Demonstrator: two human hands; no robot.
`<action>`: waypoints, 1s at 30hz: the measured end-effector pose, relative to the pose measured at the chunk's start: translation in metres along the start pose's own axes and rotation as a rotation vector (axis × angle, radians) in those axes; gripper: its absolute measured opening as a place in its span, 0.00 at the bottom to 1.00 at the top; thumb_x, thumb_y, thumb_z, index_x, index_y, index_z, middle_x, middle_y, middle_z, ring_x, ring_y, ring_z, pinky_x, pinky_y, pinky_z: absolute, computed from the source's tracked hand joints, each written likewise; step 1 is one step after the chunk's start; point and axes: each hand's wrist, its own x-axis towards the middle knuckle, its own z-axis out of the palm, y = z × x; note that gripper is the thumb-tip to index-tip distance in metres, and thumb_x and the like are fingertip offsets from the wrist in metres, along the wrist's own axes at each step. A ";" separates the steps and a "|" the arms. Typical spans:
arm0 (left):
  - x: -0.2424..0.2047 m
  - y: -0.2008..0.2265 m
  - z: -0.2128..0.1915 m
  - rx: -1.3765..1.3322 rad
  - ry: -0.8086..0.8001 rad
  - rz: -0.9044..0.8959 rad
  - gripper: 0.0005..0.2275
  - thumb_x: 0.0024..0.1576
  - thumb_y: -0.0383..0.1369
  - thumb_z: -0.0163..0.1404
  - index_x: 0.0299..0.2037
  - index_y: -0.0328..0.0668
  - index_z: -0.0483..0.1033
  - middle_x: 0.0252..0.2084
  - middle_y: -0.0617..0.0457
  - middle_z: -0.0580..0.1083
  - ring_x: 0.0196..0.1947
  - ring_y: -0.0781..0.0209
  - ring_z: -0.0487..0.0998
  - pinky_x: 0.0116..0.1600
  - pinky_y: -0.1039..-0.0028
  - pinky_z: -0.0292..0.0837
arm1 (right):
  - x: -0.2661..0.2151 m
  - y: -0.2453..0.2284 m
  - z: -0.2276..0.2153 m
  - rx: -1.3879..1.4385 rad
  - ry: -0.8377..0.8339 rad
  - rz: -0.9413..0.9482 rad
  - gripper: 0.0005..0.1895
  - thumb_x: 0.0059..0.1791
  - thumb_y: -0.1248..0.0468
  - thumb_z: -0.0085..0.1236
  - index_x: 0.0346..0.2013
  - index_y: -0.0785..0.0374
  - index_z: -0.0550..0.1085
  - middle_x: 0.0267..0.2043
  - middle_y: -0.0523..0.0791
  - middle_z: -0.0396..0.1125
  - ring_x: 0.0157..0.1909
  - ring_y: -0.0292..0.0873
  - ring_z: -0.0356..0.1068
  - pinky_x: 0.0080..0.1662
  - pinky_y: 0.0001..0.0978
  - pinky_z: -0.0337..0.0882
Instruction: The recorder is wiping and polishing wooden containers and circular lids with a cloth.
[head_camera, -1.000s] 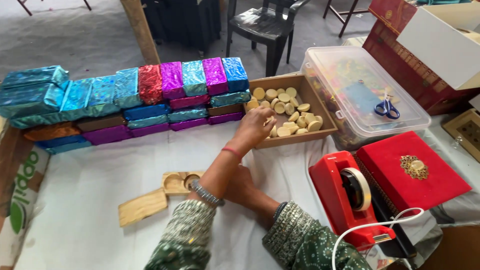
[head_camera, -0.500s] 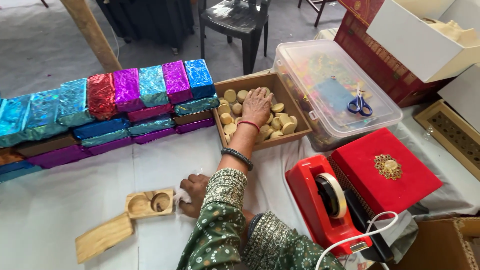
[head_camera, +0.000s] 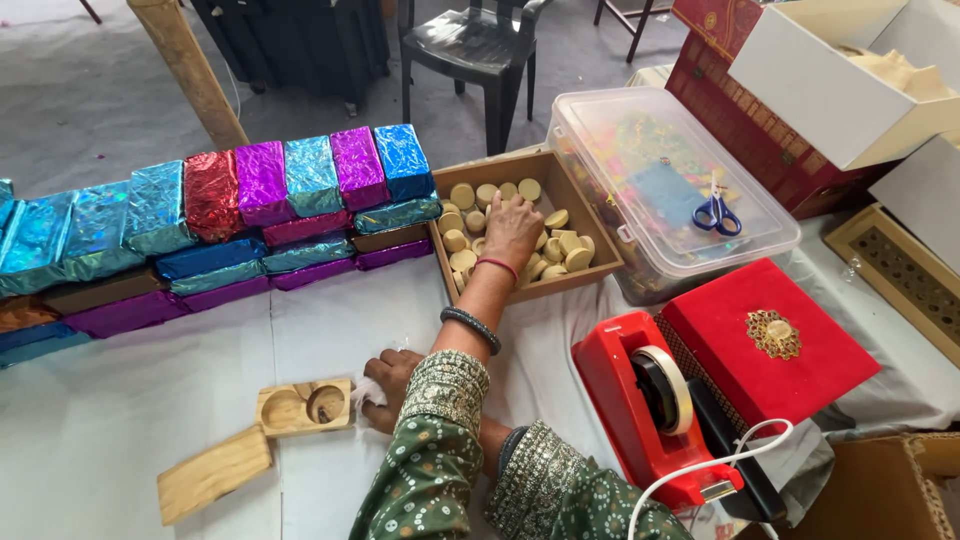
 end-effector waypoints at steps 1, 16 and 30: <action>0.002 0.000 0.002 0.000 0.005 0.001 0.08 0.59 0.30 0.49 0.38 0.48 0.84 0.47 0.54 0.79 0.56 0.57 0.74 0.69 0.49 0.59 | 0.000 -0.001 -0.003 -0.004 0.002 -0.002 0.24 0.44 0.53 0.63 0.48 0.65 0.74 0.44 0.53 0.69 0.50 0.54 0.71 0.54 0.46 0.71; -0.176 -0.037 -0.208 -0.966 0.310 -0.260 0.08 0.62 0.32 0.52 0.43 0.33 0.76 0.30 0.42 0.78 0.26 0.55 0.81 0.32 0.69 0.72 | 0.003 0.023 0.006 0.101 0.196 -0.153 0.18 0.45 0.53 0.67 0.45 0.57 0.76 0.38 0.49 0.74 0.42 0.55 0.74 0.41 0.48 0.72; -0.384 -0.065 -0.169 -1.873 0.280 -0.836 0.12 0.63 0.34 0.49 0.48 0.30 0.73 0.42 0.45 0.80 0.42 0.54 0.85 0.48 0.69 0.84 | -0.023 -0.011 -0.038 0.446 0.583 -0.300 0.18 0.50 0.68 0.59 0.55 0.66 0.72 0.51 0.51 0.71 0.52 0.47 0.73 0.50 0.38 0.75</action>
